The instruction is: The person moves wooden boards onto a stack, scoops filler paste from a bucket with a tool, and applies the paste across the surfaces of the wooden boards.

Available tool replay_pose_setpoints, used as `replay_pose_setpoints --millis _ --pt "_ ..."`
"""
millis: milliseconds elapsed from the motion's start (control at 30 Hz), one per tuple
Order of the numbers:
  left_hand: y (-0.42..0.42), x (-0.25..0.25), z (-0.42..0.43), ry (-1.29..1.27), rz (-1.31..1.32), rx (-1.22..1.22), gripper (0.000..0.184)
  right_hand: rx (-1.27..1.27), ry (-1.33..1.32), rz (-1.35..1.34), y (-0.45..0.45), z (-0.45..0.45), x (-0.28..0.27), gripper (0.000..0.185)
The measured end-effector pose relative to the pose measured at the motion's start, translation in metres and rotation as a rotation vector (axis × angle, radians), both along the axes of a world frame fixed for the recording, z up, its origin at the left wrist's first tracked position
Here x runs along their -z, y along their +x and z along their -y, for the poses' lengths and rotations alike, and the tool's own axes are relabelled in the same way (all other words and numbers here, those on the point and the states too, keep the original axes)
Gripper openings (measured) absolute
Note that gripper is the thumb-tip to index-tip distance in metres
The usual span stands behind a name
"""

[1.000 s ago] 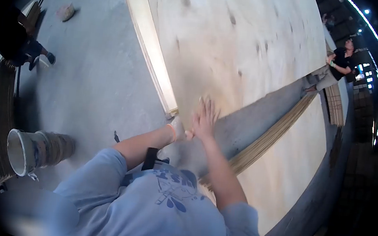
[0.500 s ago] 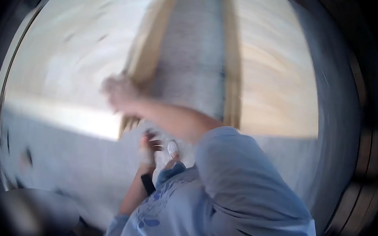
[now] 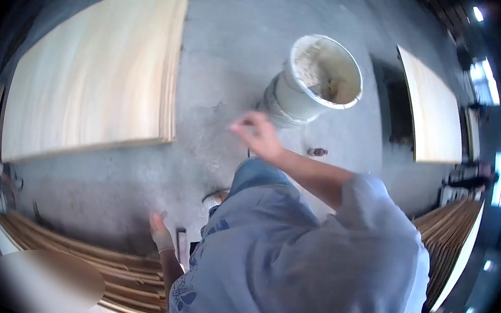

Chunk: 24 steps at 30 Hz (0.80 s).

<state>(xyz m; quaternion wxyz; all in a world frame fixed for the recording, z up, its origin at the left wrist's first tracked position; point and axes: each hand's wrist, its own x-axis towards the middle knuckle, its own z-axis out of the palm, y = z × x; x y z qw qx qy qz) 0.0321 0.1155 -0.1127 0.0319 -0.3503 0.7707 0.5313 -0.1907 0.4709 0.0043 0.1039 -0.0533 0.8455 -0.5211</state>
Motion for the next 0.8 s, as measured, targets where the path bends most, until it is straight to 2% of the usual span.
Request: replay_pose_setpoints --millis 67,100,133,167,233,267,367,400,500,567,700,800 --pt "-0.033 0.01 -0.019 0.031 0.145 0.175 0.042 0.499 0.247 -0.137 -0.004 -0.094 0.006 0.055" --pt "-0.046 0.019 -0.029 0.044 0.225 0.253 0.041 0.587 0.329 -0.182 -0.014 -0.127 0.008 0.058" --pt "-0.036 0.061 -0.021 0.033 0.153 0.363 0.042 0.671 0.42 -0.228 -0.006 -0.142 0.028 0.062" --pt "-0.054 0.051 -0.038 0.072 0.171 0.382 0.043 0.755 0.514 -0.245 -0.009 -0.168 0.034 0.066" --pt "-0.121 0.017 -0.106 0.151 0.203 0.401 0.043 0.637 0.607 -0.283 -0.033 -0.206 0.047 0.075" --pt "-0.151 0.008 -0.135 0.141 0.177 0.446 0.044 0.559 0.694 -0.427 -0.051 -0.215 0.042 0.056" --pt "-0.209 -0.022 -0.208 0.239 0.146 0.495 0.046 0.092 0.605 -0.035 -0.091 -0.249 0.046 0.037" --pt "-0.222 -0.03 -0.226 0.292 0.128 0.5 0.047 0.19 0.697 -0.101 -0.105 -0.261 0.053 0.033" --pt "-0.239 -0.048 -0.253 0.349 0.126 0.492 0.048 0.522 0.366 0.267 -0.153 -0.315 0.091 0.038" --pt "-0.231 -0.041 -0.242 0.31 0.191 0.462 0.049 0.567 0.514 0.106 -0.181 -0.327 0.14 0.04" --pt "-0.202 -0.034 -0.2 0.295 0.299 0.26 0.052 1.017 0.483 0.142 -0.227 -0.295 0.214 0.036" --pt "-0.199 -0.054 -0.198 0.276 0.36 0.116 0.053 1.085 0.487 0.44 -0.256 -0.259 0.255 0.037"
